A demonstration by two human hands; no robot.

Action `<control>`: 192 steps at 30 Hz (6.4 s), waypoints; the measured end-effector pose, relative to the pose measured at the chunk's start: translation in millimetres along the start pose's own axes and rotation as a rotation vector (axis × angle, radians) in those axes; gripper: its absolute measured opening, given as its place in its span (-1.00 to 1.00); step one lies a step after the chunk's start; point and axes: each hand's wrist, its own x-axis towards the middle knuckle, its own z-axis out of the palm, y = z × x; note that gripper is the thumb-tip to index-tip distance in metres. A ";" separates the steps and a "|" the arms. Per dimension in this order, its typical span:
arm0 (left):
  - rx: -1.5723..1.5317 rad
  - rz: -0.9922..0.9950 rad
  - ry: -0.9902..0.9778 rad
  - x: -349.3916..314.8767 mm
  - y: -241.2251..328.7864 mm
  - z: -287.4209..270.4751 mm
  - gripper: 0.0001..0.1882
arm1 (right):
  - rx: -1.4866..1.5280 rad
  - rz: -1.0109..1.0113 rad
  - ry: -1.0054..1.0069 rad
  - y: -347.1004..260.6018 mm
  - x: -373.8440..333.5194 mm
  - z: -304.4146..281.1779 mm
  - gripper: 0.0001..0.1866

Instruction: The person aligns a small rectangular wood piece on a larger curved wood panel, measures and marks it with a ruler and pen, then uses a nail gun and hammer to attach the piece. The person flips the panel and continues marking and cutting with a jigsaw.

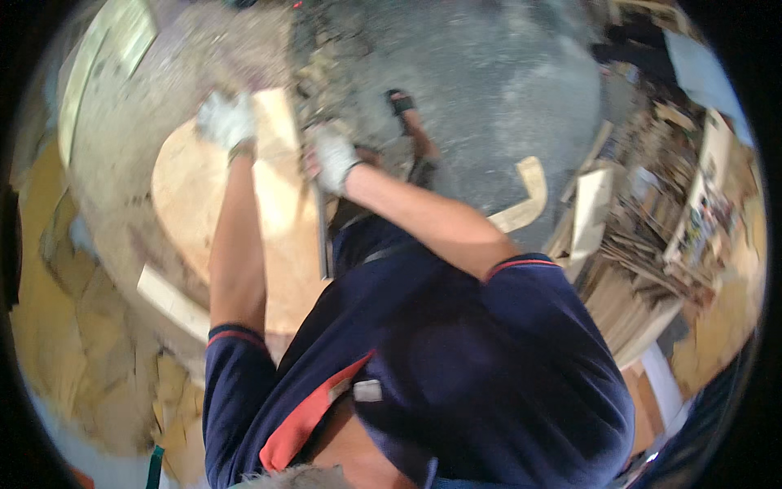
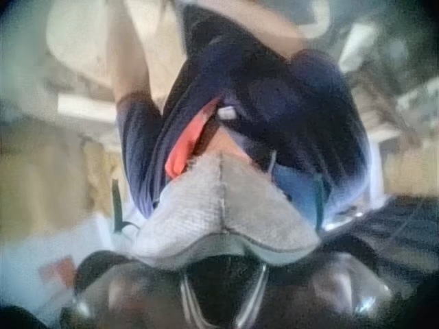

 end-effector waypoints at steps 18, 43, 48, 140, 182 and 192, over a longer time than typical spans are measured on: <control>-0.019 -0.209 0.216 3.0 10.9 7.7 -0.33 | -0.064 -0.184 -0.137 -73.7 -45.6 -15.1 -0.74; -0.398 -0.807 0.401 -19.3 24.7 -25.9 -0.28 | -0.657 0.387 -0.663 -209.3 -10.4 84.9 -0.52; -0.301 -0.841 0.281 -17.7 23.0 -27.5 -0.27 | -0.989 0.179 -0.550 -242.4 -2.3 63.9 -0.47; -1.035 -1.108 0.654 -240.1 -25.8 -21.4 -0.38 | -1.934 -0.825 -0.394 -133.4 59.7 145.5 -0.62; -1.315 -1.669 1.177 -583.0 27.4 70.7 -0.61 | -2.048 -0.694 -0.512 -163.1 68.5 176.2 -0.74; -1.220 -1.894 1.086 -592.7 22.0 76.2 -0.52 | -1.971 -0.596 -0.528 -165.6 81.2 186.0 -0.77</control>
